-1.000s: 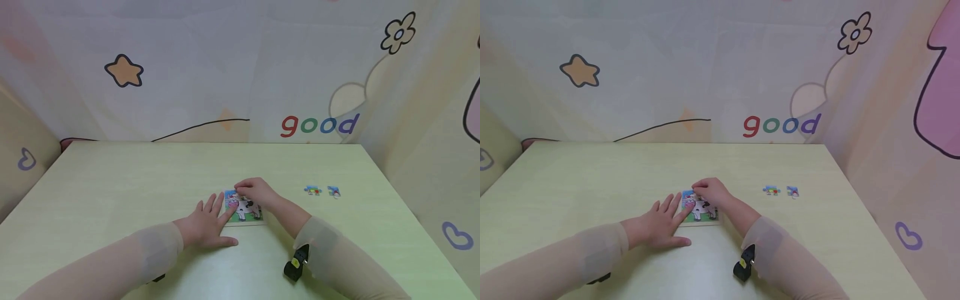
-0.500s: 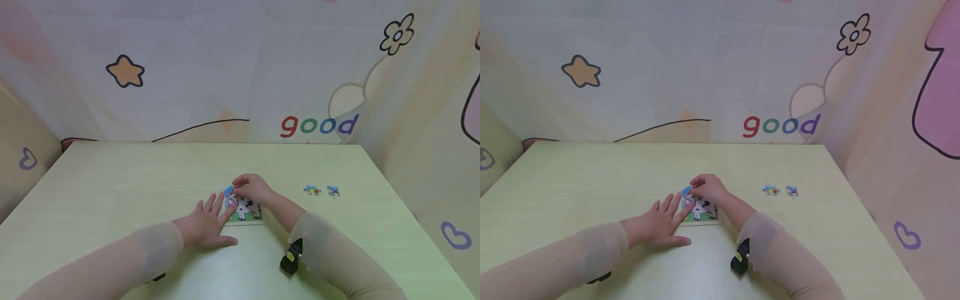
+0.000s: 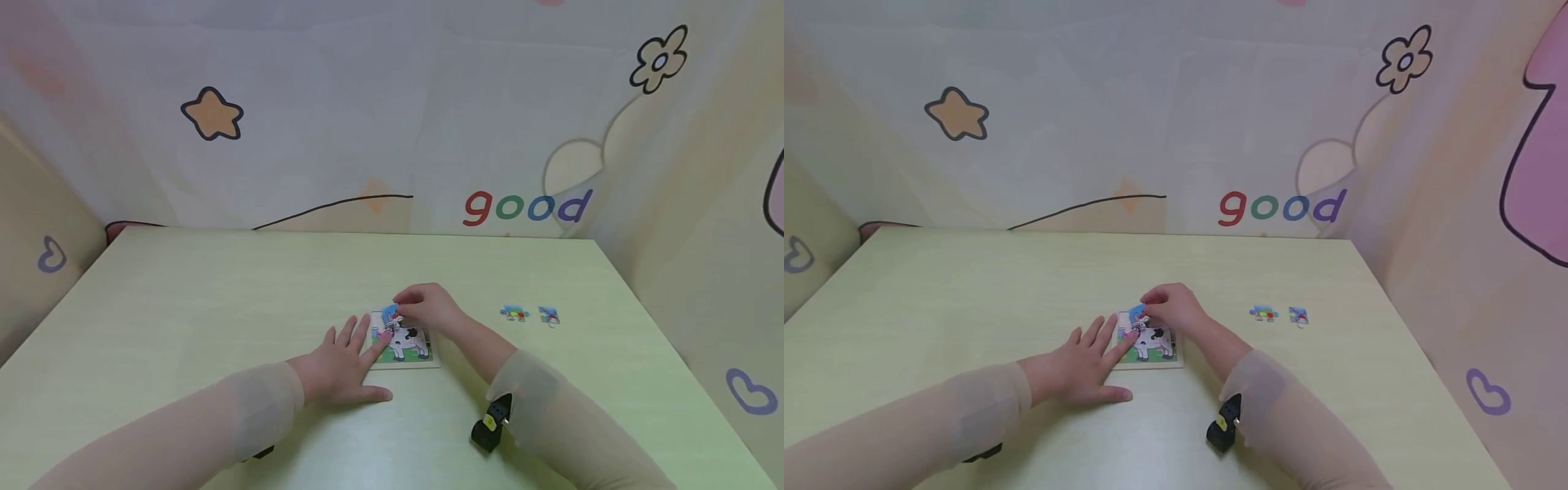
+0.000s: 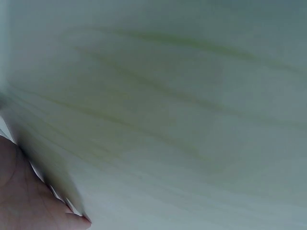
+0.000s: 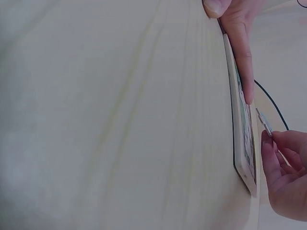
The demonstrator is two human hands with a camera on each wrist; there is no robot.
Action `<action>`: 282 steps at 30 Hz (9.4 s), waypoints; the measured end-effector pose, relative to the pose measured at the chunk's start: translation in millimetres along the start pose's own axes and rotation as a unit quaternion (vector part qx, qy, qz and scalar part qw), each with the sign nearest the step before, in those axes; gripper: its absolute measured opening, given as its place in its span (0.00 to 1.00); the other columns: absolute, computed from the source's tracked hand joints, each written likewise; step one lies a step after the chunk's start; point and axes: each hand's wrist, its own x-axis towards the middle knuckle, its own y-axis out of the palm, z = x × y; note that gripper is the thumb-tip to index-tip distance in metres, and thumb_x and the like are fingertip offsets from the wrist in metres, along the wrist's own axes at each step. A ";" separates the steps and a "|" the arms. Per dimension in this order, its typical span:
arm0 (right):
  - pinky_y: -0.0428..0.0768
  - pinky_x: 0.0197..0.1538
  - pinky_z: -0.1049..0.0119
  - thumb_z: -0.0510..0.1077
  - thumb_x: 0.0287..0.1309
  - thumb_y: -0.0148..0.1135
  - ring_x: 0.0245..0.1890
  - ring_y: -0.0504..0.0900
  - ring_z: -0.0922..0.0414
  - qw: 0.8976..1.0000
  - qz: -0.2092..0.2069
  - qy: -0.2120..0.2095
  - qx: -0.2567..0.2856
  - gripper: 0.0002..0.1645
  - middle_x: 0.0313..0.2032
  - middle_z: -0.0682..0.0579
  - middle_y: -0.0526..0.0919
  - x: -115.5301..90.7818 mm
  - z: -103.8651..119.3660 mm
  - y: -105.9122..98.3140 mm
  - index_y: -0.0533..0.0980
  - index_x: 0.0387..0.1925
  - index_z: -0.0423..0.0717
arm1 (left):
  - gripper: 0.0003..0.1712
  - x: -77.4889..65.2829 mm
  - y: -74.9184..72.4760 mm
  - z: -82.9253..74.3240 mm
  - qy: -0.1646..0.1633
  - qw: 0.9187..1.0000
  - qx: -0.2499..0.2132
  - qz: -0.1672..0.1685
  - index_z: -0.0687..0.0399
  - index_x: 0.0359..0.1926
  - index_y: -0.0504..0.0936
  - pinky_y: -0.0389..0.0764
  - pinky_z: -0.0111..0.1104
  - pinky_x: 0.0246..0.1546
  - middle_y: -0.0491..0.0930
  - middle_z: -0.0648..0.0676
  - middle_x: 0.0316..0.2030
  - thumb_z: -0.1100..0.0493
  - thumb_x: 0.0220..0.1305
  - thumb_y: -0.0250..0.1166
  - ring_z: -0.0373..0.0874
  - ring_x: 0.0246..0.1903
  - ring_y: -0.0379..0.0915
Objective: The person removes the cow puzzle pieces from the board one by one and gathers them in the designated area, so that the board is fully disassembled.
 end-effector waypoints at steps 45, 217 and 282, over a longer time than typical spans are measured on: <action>0.77 0.44 0.64 0.38 0.60 0.59 0.39 0.74 0.50 0.996 -0.058 0.016 -0.060 0.14 0.41 0.41 0.78 -27.4 -73.5 -98.9 0.75 0.46 0.33 | 0.52 3.6 5.8 -0.5 -0.012 1.000 0.008 -0.002 0.41 0.74 0.41 0.49 0.56 0.62 0.35 0.63 0.72 0.22 0.56 0.40 0.62 0.69 0.33; 0.73 0.36 0.62 0.44 0.62 0.57 0.40 0.77 0.45 0.983 -0.099 0.001 -0.155 0.16 0.40 0.40 0.80 -100.3 -133.5 -142.6 0.76 0.45 0.33 | 0.49 3.2 -2.4 -45.3 0.032 0.999 -0.011 -0.010 0.37 0.73 0.44 0.47 0.56 0.63 0.35 0.61 0.72 0.22 0.57 0.42 0.58 0.70 0.29; 0.75 0.42 0.64 0.40 0.59 0.62 0.33 0.75 0.58 0.995 0.002 -0.070 -0.076 0.03 0.30 0.56 0.79 -37.3 -10.5 -8.4 0.77 0.36 0.47 | 0.46 -2.1 -1.7 -29.7 0.030 1.000 -0.004 -0.001 0.35 0.73 0.45 0.53 0.50 0.63 0.37 0.68 0.70 0.24 0.59 0.42 0.64 0.69 0.33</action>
